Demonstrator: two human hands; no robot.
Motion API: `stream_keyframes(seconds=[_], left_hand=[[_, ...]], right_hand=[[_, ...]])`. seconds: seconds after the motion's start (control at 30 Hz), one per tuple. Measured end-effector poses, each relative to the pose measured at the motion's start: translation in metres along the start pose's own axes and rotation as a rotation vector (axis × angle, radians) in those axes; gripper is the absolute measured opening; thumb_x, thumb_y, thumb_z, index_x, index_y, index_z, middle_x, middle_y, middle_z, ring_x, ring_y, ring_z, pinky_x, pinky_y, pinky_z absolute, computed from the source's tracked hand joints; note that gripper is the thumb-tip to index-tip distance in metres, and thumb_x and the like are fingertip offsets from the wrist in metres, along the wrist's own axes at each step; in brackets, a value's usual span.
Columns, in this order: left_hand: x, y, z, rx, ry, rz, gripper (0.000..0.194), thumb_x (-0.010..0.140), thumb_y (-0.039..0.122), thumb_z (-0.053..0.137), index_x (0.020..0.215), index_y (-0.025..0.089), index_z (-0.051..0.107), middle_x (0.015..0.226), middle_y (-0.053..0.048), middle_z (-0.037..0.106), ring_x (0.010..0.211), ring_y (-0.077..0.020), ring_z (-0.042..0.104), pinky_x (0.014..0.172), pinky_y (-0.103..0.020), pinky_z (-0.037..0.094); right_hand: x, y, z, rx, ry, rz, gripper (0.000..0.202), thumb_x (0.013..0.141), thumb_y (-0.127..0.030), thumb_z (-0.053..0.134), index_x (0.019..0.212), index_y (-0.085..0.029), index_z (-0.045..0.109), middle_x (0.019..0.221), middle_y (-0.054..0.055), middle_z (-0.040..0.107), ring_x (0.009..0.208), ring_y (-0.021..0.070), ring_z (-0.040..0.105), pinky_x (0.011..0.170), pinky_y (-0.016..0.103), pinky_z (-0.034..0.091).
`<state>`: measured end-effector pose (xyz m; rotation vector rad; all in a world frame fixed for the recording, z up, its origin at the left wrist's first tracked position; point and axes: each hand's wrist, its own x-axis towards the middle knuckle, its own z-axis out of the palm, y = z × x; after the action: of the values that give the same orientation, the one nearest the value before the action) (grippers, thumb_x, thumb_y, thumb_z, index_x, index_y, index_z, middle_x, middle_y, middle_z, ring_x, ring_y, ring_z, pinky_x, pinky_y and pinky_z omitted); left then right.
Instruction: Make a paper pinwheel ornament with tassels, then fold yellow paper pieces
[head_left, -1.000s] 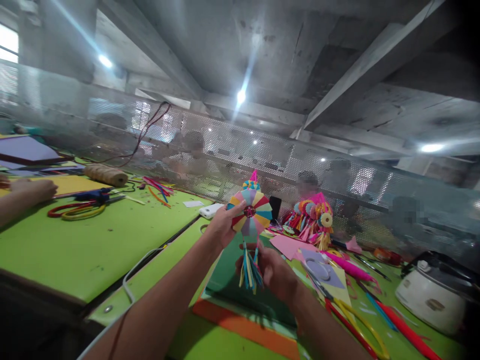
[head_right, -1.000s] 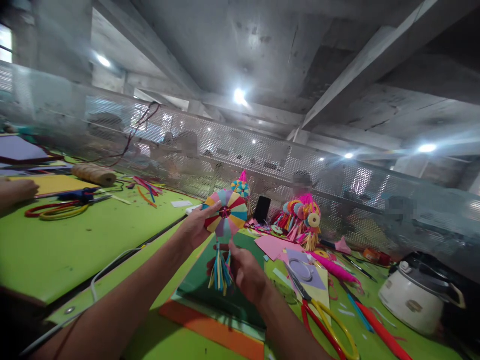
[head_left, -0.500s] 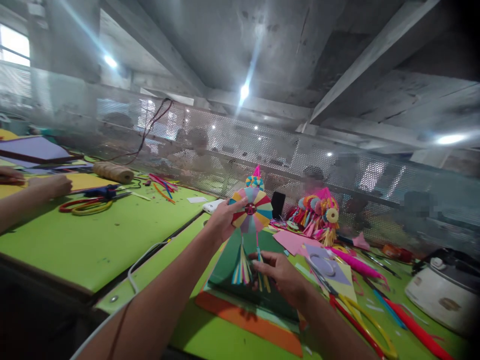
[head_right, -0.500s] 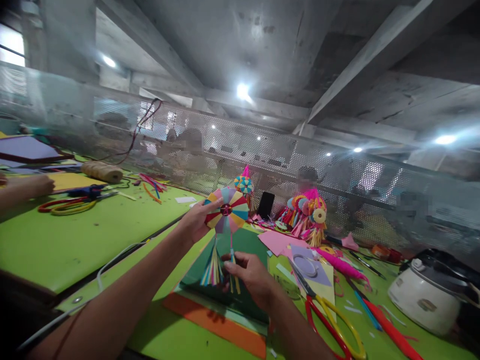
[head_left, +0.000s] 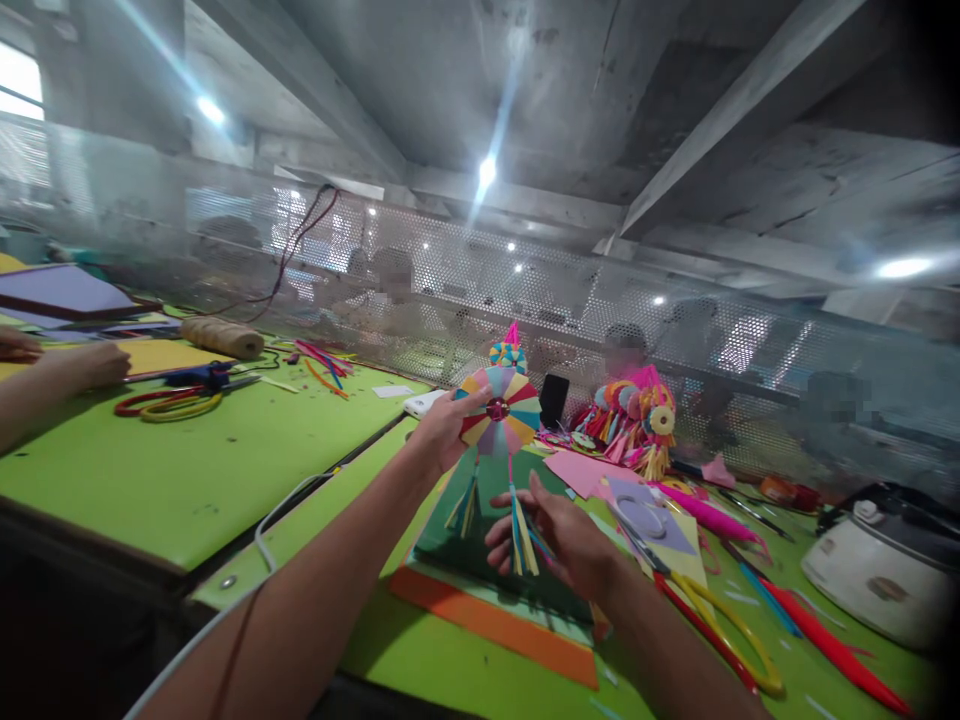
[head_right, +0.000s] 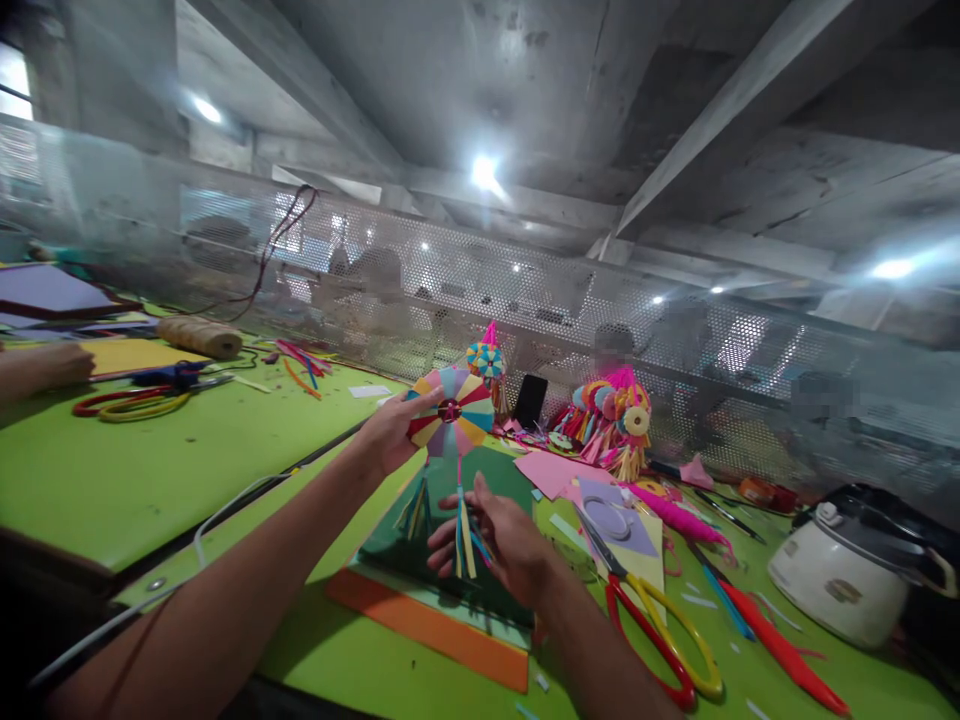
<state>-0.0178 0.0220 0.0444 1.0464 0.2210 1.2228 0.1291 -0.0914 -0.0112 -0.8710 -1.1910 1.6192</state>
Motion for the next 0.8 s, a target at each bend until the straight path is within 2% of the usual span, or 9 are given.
stream_keyframes(seconds=[0.1, 0.23, 0.43, 0.6, 0.7, 0.8], left_hand=[[0.000, 0.001, 0.000, -0.007, -0.006, -0.004, 0.027, 0.073, 0.021, 0.068, 0.098, 0.009, 0.066, 0.089, -0.011, 0.072, 0.074, -0.0215, 0.069, 0.069, -0.030, 0.057], [-0.001, 0.004, 0.002, -0.028, 0.009, -0.047, 0.024, 0.075, 0.019, 0.066, 0.095, 0.008, 0.066, 0.085, -0.012, 0.072, 0.071, -0.0210, 0.069, 0.067, -0.030, 0.057], [-0.011, 0.022, 0.018, -0.058, 0.086, -0.177, 0.010, 0.080, 0.014, 0.056, 0.083, 0.007, 0.063, 0.070, -0.011, 0.070, 0.056, -0.0179, 0.066, 0.056, -0.027, 0.056], [-0.022, 0.037, 0.030, -0.072, 0.108, -0.219, 0.012, 0.083, 0.012, 0.050, 0.086, 0.008, 0.062, 0.064, -0.008, 0.068, 0.049, -0.0176, 0.064, 0.048, -0.027, 0.054], [-0.018, 0.032, 0.026, -0.057, 0.084, -0.252, 0.013, 0.084, 0.015, 0.050, 0.088, 0.009, 0.061, 0.066, -0.008, 0.068, 0.052, -0.0185, 0.065, 0.051, -0.029, 0.055], [-0.005, 0.010, 0.013, -0.015, 0.106, -0.345, 0.013, 0.085, 0.016, 0.049, 0.089, 0.010, 0.060, 0.067, -0.007, 0.068, 0.055, -0.0180, 0.066, 0.058, -0.031, 0.056]], right_hand=[[0.002, 0.003, -0.002, 0.045, 0.019, 0.015, 0.058, 0.087, -0.062, 0.035, 0.105, -0.011, 0.055, 0.078, 0.013, 0.069, 0.066, 0.0221, 0.068, 0.061, 0.034, 0.051], [0.003, 0.005, -0.003, 0.071, 0.033, 0.015, 0.056, 0.089, -0.059, 0.034, 0.112, -0.011, 0.051, 0.076, 0.012, 0.069, 0.062, 0.0210, 0.067, 0.058, 0.033, 0.051], [-0.004, -0.004, 0.002, 0.053, 0.004, 0.020, 0.052, 0.091, -0.054, 0.034, 0.110, -0.008, 0.050, 0.076, 0.013, 0.068, 0.060, 0.0207, 0.067, 0.054, 0.030, 0.050], [-0.024, 0.000, 0.002, -0.049, -0.031, -0.050, 0.037, 0.088, -0.042, 0.050, 0.106, -0.009, 0.052, 0.073, 0.010, 0.067, 0.057, 0.0179, 0.065, 0.052, 0.028, 0.049], [-0.031, 0.004, 0.001, -0.062, -0.072, -0.050, 0.034, 0.084, -0.035, 0.058, 0.105, -0.010, 0.052, 0.072, 0.009, 0.067, 0.058, 0.0176, 0.066, 0.054, 0.028, 0.049], [-0.027, 0.011, -0.002, -0.055, -0.070, -0.020, 0.036, 0.083, -0.036, 0.060, 0.105, -0.009, 0.052, 0.071, 0.009, 0.067, 0.058, 0.0178, 0.066, 0.054, 0.028, 0.049]])
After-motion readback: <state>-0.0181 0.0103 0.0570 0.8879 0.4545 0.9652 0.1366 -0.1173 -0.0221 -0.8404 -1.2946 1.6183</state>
